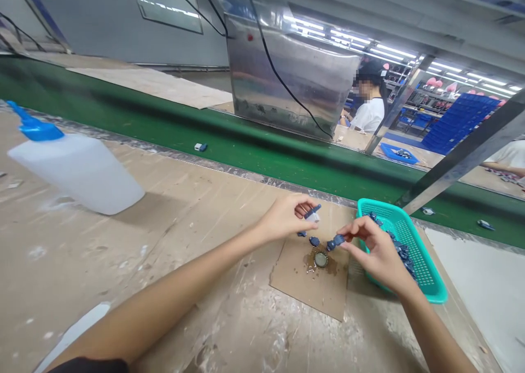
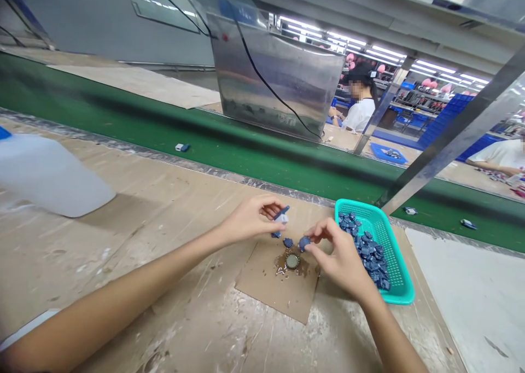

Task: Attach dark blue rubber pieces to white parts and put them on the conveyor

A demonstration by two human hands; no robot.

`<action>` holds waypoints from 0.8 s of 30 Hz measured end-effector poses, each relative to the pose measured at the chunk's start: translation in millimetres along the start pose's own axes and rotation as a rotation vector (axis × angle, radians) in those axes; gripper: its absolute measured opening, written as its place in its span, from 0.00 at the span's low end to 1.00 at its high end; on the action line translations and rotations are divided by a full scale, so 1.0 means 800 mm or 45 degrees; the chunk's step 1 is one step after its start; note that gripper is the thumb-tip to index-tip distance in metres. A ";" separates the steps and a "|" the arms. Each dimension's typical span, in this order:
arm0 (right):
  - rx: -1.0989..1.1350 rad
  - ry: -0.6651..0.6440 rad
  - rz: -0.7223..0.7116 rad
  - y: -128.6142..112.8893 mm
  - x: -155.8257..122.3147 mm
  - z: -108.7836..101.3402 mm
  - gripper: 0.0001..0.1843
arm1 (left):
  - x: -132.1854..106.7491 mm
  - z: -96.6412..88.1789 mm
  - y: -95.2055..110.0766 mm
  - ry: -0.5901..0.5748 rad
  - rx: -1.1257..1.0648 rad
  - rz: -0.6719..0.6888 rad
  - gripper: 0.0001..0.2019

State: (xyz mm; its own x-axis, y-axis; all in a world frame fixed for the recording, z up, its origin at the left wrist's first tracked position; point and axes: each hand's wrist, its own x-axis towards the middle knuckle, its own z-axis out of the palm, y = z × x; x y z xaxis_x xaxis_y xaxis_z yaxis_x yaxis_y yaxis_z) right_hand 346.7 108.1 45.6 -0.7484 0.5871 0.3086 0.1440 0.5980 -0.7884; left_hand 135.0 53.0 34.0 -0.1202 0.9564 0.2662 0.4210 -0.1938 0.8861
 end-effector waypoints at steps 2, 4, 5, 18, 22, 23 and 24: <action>0.279 0.139 0.034 -0.001 0.001 -0.005 0.12 | -0.009 0.007 0.013 -0.041 0.185 0.121 0.12; 0.456 0.224 0.073 -0.001 0.002 -0.005 0.15 | -0.017 0.011 0.022 -0.070 0.293 0.229 0.12; 0.508 0.248 0.093 0.000 0.002 -0.004 0.15 | -0.020 0.012 0.025 -0.079 0.328 0.271 0.12; 0.670 0.252 0.140 0.001 0.004 0.017 0.19 | -0.031 0.026 0.031 -0.103 0.522 0.373 0.09; 0.634 0.298 0.139 0.000 0.001 0.026 0.19 | -0.032 0.028 0.030 -0.055 0.523 0.409 0.09; 0.624 0.315 0.139 0.000 0.000 0.028 0.19 | -0.033 0.028 0.030 -0.044 0.527 0.424 0.08; 0.621 0.323 0.140 0.000 -0.001 0.029 0.18 | -0.033 0.028 0.030 -0.033 0.534 0.440 0.08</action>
State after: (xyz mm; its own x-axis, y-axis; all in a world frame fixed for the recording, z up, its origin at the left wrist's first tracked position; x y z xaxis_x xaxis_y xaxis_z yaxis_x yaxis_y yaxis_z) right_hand 332.2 94.9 33.1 -0.5579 0.7808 0.2814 -0.1488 0.2395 -0.9594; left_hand 168.3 27.8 39.6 0.1085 0.8586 0.5011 0.7553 -0.3989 0.5200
